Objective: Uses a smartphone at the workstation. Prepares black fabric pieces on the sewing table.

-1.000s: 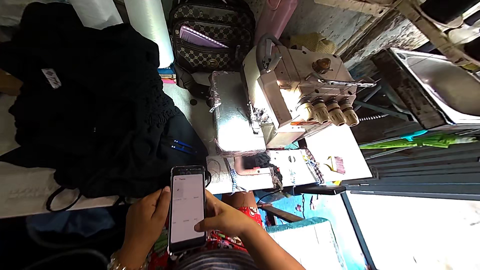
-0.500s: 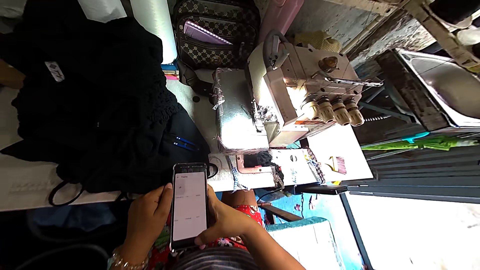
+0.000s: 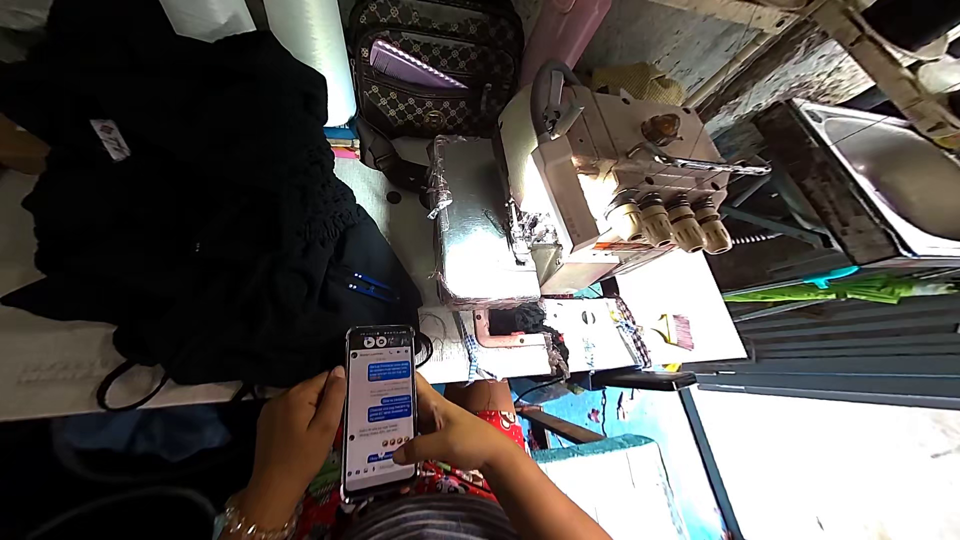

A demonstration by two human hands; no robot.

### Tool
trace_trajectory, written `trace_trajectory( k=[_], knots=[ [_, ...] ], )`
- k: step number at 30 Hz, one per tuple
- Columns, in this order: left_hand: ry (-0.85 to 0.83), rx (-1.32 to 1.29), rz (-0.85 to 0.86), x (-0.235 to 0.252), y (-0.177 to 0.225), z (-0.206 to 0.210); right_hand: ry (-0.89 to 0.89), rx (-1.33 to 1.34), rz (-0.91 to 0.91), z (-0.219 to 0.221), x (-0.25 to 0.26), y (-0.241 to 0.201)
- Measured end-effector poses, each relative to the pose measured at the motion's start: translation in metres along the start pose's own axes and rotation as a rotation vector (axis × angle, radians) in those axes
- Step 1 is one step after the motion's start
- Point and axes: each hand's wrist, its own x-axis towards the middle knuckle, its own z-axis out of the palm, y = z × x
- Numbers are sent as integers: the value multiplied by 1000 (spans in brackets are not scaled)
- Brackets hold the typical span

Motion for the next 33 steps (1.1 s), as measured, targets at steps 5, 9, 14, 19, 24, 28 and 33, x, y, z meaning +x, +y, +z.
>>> trace_trajectory(
  k=[5, 9, 14, 19, 24, 28, 33],
  knots=[
    [8, -6, 1, 0, -1, 0, 2, -16, 1, -1, 1, 0],
    [6, -11, -5, 0, -1, 0, 25, -29, 40, 0, 2, -4],
    [0, -11, 2, 1, -2, -1, 53, -19, 88, 1, 2, -5],
    [2, -13, -7, 1, -2, 0, 83, -13, 135, 3, 2, -9],
    [4, -20, -9, 2, -1, 0, 31, -4, 64, 0, 3, -4],
    [5, -16, -8, 2, -1, 0, 5, -7, 30, 0, 3, -2],
    [8, -15, -1, 1, -3, 1, -8, -3, 3, -1, 4, 1]
  ],
)
